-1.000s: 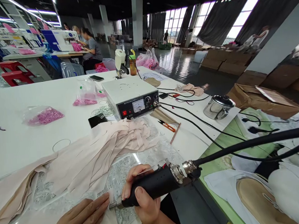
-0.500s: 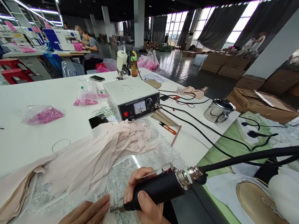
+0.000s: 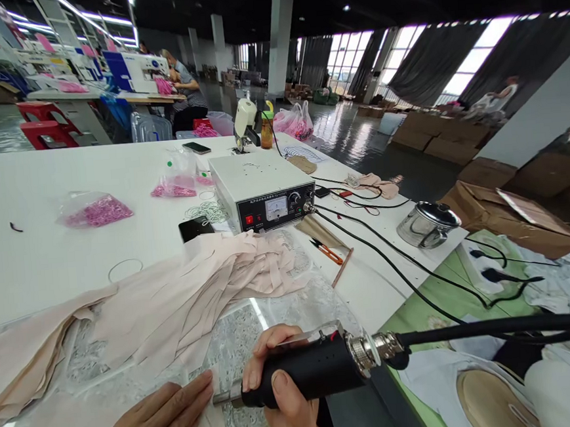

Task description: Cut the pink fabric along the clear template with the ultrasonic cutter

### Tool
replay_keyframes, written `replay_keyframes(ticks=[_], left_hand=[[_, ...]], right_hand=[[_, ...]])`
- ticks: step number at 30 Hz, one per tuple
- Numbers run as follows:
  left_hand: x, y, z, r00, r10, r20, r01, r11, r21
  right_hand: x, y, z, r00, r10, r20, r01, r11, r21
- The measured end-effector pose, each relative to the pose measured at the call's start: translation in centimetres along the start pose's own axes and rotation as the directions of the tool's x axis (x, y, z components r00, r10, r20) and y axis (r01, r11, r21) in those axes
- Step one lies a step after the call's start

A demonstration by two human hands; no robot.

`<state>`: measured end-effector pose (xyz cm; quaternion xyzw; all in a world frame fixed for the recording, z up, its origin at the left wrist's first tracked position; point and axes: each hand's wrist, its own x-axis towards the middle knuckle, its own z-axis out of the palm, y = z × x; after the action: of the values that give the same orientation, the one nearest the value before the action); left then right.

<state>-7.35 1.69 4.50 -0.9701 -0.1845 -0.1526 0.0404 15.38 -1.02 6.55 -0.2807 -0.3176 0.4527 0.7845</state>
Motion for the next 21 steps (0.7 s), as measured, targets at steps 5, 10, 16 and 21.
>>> replay_keyframes(ticks=[5, 10, 16, 21], left_hand=[[0.7, 0.8, -0.5, 0.999, -0.045, 0.0, 0.045, 0.999, -0.014], [1.3, 1.3, -0.7, 0.995, -0.073, -0.072, 0.069, 0.996, -0.052], [1.2, 1.2, -0.4, 0.995, -0.078, -0.067, 0.074, 0.996, -0.059], [1.1, 1.3, 0.0, 0.993, -0.088, -0.074, 0.085, 0.996, -0.042]], right_hand=[[-0.6, 0.2, -0.8, 0.997, 0.069, -0.036, -0.069, 0.998, -0.01], [-0.5, -0.1, -1.5, 0.995, 0.098, 0.02, -0.098, 0.994, -0.04], [-0.7, -0.4, -1.3, 0.995, 0.101, 0.024, -0.1, 0.994, -0.048], [-0.3, -0.7, -0.8, 0.998, 0.061, 0.007, -0.06, 0.995, -0.077]])
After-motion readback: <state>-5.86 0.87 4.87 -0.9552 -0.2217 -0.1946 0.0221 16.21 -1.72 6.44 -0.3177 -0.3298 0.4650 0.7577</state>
